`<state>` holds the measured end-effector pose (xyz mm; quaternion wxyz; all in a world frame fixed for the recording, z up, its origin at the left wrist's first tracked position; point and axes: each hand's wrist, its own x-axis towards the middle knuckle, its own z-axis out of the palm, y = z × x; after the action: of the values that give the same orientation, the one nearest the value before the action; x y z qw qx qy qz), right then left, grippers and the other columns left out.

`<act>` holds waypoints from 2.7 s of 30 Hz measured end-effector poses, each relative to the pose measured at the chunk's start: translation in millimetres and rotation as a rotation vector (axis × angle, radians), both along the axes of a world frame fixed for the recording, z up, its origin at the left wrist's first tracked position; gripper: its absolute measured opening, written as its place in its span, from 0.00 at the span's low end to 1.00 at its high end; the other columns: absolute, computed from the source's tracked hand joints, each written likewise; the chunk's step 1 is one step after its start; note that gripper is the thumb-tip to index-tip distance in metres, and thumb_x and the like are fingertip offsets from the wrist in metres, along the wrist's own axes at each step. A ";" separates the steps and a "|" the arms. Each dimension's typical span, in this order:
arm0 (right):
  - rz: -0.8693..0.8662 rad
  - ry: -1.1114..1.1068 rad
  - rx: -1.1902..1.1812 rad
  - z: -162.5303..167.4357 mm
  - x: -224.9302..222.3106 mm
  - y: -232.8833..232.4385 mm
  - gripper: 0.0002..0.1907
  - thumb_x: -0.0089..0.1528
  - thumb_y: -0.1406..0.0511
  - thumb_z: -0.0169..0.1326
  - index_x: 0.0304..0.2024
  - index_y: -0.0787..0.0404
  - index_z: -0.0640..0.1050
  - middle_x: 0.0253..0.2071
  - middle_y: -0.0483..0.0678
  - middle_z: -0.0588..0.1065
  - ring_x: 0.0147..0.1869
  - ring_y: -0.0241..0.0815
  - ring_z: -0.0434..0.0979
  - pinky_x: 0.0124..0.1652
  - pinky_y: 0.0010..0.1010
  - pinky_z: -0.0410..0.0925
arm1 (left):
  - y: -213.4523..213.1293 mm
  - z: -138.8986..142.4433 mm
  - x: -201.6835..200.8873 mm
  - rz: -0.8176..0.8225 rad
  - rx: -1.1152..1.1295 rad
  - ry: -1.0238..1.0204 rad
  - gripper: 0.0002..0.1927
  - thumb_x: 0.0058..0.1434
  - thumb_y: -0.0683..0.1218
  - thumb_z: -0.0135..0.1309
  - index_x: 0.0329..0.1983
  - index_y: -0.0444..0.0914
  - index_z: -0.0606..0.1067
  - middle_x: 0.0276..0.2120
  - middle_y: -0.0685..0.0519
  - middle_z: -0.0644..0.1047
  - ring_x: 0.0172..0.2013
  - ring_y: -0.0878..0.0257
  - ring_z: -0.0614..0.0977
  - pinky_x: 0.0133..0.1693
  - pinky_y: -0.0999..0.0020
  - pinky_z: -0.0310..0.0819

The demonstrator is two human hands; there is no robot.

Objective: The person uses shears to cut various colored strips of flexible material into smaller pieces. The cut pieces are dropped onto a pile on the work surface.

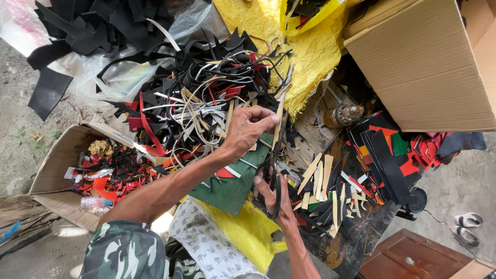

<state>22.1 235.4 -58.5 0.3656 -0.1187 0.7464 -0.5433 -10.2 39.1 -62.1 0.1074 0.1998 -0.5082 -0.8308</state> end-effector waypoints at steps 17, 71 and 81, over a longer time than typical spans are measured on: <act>0.046 0.029 0.003 -0.9 4.9 3.2 0.27 0.59 0.45 0.57 0.39 0.62 0.72 0.25 0.45 0.69 0.29 0.37 0.71 0.33 0.31 0.66 | -1.3 13.4 5.0 0.115 -0.223 0.037 0.11 0.67 0.45 0.58 0.41 0.31 0.80 0.30 0.52 0.82 0.30 0.69 0.82 0.35 0.73 0.79; -0.022 0.117 0.075 -17.7 4.5 11.5 0.12 0.64 0.63 0.48 0.27 0.63 0.71 0.13 0.45 0.69 0.14 0.36 0.70 0.18 0.29 0.64 | 7.4 11.6 6.1 0.081 -0.211 -0.026 0.12 0.65 0.47 0.59 0.39 0.31 0.81 0.27 0.55 0.81 0.28 0.71 0.80 0.30 0.77 0.73; -0.020 0.068 0.113 -13.2 2.9 12.2 0.16 0.65 0.61 0.49 0.26 0.64 0.69 0.13 0.46 0.68 0.13 0.37 0.70 0.17 0.30 0.65 | 1.4 6.4 3.8 0.044 -0.237 0.040 0.09 0.63 0.46 0.60 0.35 0.34 0.79 0.36 0.53 0.79 0.37 0.69 0.80 0.38 0.75 0.77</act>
<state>25.0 247.6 -71.8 0.3406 -0.1090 0.7890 -0.4996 -6.4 40.6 -55.7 0.1589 0.1802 -0.5962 -0.7660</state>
